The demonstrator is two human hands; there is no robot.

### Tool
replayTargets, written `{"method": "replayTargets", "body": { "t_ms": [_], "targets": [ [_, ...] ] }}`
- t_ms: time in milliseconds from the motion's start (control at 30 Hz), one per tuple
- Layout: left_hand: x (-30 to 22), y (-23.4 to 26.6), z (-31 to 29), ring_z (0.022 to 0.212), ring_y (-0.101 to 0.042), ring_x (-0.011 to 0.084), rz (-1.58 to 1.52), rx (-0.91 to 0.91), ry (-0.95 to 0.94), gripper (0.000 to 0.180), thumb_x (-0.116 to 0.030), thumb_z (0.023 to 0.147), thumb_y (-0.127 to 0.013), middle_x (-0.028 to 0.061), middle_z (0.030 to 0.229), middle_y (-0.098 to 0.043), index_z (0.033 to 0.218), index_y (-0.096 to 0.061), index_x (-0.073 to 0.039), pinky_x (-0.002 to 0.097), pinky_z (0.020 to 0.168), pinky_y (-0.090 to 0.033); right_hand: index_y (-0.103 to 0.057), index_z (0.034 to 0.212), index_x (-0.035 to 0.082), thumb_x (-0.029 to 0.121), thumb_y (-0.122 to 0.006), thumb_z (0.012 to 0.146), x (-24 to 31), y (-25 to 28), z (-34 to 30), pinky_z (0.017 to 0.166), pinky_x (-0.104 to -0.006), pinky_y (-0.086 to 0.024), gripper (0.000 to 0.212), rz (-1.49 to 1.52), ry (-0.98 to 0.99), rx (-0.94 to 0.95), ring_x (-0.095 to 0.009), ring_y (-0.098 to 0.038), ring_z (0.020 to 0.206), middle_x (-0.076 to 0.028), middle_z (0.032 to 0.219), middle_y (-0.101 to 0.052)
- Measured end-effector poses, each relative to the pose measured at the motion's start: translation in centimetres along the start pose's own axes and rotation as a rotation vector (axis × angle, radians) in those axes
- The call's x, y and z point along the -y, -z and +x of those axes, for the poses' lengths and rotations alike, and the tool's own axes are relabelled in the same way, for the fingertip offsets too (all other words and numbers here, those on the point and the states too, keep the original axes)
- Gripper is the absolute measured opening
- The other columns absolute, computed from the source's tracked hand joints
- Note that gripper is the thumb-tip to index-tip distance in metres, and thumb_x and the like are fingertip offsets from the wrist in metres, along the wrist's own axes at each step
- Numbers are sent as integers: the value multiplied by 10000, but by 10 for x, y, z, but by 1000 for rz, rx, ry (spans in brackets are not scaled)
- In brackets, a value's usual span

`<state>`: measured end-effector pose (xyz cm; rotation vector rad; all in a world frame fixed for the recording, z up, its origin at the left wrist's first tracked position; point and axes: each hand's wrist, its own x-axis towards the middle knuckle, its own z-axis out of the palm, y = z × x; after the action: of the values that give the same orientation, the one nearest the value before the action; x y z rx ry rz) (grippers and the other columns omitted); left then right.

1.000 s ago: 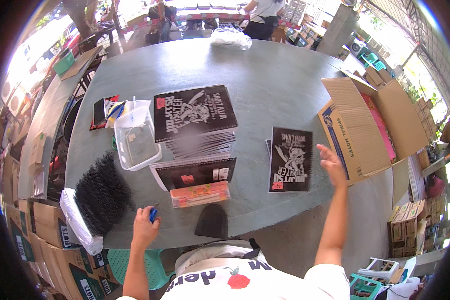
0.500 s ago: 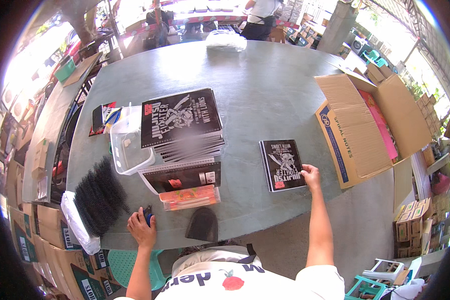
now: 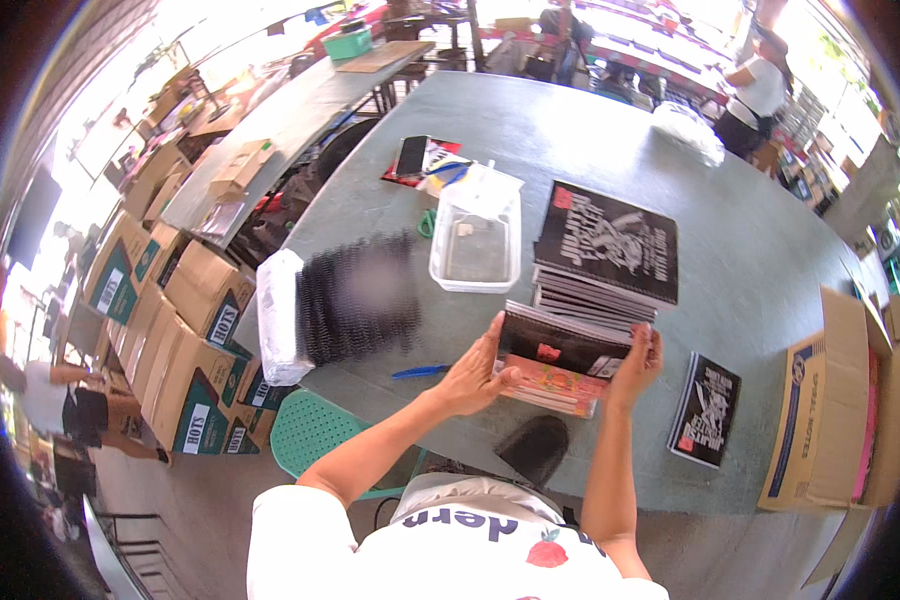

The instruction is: The person inserts plastic spiral coils into the holes of printed notebook covers and pages, then trims the excess coil with pliers and stacks the finished products.

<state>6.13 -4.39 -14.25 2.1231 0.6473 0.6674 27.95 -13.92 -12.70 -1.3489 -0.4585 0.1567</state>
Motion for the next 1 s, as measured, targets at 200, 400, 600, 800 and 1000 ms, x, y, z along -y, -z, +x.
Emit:
{"method": "replayTargets", "body": {
  "t_ms": [200, 400, 600, 800, 1000],
  "targets": [
    [42, 68, 4, 749, -624, 368, 398, -221, 445, 329, -333, 873, -540, 209, 787, -624, 904, -575, -8, 427, 665, -497, -616, 810, 35, 223, -535, 891, 5, -8, 2, 712, -247, -362, 220, 29, 12, -24, -86, -462, 747, -3, 790, -567],
    [84, 54, 37, 763, -642, 368, 690, -197, 578, 351, -254, 848, -586, 245, 815, -627, 1052, -493, 17, 431, 657, -524, -598, 787, 42, 255, -527, 900, -3, -1, 5, 702, -247, -354, 252, -20, 46, 11, -84, -441, 736, 6, 754, -533],
    [117, 59, 32, 794, -638, 398, 669, -143, 690, 378, -224, 816, -557, 266, 821, -620, 1060, -417, 29, 461, 701, -521, -592, 908, 21, 295, -521, 910, 7, 12, -6, 785, -277, -376, 284, -18, -42, 40, -135, -495, 836, -28, 866, -550],
    [49, 118, 22, 705, -575, 384, 391, -726, 213, 162, -115, 816, -561, 189, 788, -567, 923, -492, -15, 435, 639, -464, -540, 1119, 22, 285, -584, 863, 87, -10, -21, 923, -376, -372, 369, -510, 726, 448, -260, -509, 1049, -127, 1109, -554],
    [-16, 162, 1, 722, -548, 131, 129, -1018, 0, 193, -200, 910, -550, 51, 796, -584, 970, -606, -25, 252, 661, -452, -516, 1171, 29, 178, -664, 753, 67, -74, -32, 893, -382, -393, 468, -818, 940, 742, -272, -494, 1071, -99, 1144, -536]
  ]
}}
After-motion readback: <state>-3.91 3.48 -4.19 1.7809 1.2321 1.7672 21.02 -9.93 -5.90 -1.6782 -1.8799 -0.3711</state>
